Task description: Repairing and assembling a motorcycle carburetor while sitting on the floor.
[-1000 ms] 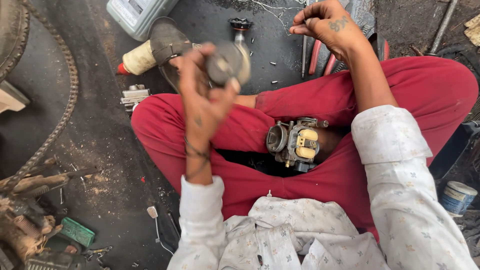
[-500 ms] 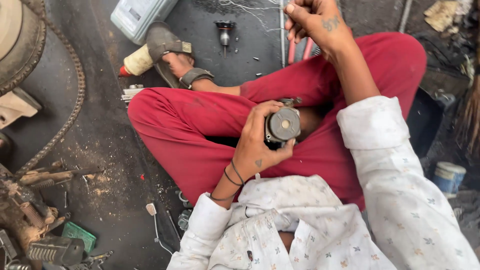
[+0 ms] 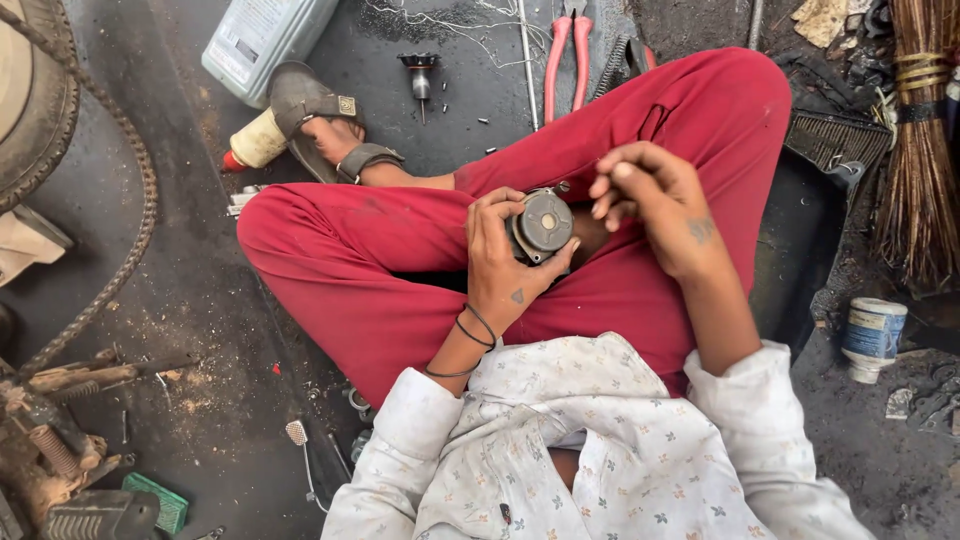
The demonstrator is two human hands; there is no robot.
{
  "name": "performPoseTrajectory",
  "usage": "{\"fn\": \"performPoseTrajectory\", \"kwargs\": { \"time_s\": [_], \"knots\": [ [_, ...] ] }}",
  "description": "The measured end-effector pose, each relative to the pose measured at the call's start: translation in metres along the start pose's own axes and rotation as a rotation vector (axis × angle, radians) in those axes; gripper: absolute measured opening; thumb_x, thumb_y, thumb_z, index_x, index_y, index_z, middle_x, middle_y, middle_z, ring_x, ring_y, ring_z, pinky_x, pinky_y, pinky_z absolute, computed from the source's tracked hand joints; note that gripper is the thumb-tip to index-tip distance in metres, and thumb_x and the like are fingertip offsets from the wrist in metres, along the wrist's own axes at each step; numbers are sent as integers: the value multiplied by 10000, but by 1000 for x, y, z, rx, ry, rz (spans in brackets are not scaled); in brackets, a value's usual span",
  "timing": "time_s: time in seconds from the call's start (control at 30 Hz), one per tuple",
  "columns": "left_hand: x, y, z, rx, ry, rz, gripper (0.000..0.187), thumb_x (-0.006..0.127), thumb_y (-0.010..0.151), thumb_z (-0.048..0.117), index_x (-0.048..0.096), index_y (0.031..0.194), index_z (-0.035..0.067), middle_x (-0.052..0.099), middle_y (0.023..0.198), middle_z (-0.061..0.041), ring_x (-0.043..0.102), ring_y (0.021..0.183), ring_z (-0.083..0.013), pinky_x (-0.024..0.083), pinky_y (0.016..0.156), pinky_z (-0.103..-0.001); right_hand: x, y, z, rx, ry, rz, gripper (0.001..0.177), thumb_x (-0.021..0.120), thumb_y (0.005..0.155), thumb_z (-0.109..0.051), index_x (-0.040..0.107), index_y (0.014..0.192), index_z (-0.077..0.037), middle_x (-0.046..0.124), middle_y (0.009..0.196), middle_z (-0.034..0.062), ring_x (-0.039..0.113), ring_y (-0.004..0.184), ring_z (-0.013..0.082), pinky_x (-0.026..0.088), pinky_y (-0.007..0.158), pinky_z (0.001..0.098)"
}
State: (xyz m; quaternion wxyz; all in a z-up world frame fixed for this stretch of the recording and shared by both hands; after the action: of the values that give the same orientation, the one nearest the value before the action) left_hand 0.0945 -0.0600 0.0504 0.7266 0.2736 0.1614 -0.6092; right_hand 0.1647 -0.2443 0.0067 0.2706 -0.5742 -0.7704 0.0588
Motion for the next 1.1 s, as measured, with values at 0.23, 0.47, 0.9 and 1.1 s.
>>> {"fn": "performPoseTrajectory", "kwargs": {
  "time_s": [0.23,0.47,0.9,1.1],
  "knots": [
    [-31,11,-5,-43,-142,-33,597,888,767,188,535,1225,40,636,1223,-111,628,1143,-258,530,1024,-388,-5,10,8,55,154,19,116,554,1060,-108,633,1056,-23,664,972,43,625,830,93,498,689,229],
    [-103,38,-141,-318,-154,264,494,830,910,200,598,1298,2,688,1228,-114,684,1135,-212,552,1026,-341,5,24,16,7,-87,-46,114,546,1029,-67,638,1079,-22,610,892,2,544,762,58,462,683,210],
    [-32,114,-253,-218,598,-160,607,895,673,310,556,1064,-9,599,1092,-212,561,1088,-411,474,949,-476,5,51,34,72,-306,89,121,565,1023,-117,650,1058,-39,564,760,-42,491,656,31,404,577,203],
    [-40,116,-218,-60,601,-52,554,816,777,241,563,1179,-44,592,1196,-226,551,1135,-404,471,967,-467,12,52,25,21,-425,132,119,570,1024,-122,650,1040,-35,543,755,-61,480,667,18,407,581,197]
  ]
}}
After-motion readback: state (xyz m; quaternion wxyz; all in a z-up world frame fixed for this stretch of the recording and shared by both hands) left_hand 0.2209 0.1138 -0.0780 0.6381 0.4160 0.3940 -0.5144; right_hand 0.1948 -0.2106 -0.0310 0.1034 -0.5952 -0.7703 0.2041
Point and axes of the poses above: each hand's wrist, its own y-axis towards the middle knuckle, its own x-axis out of the palm, z = x × y, the point moved 7 cm from there along y, towards the middle knuckle
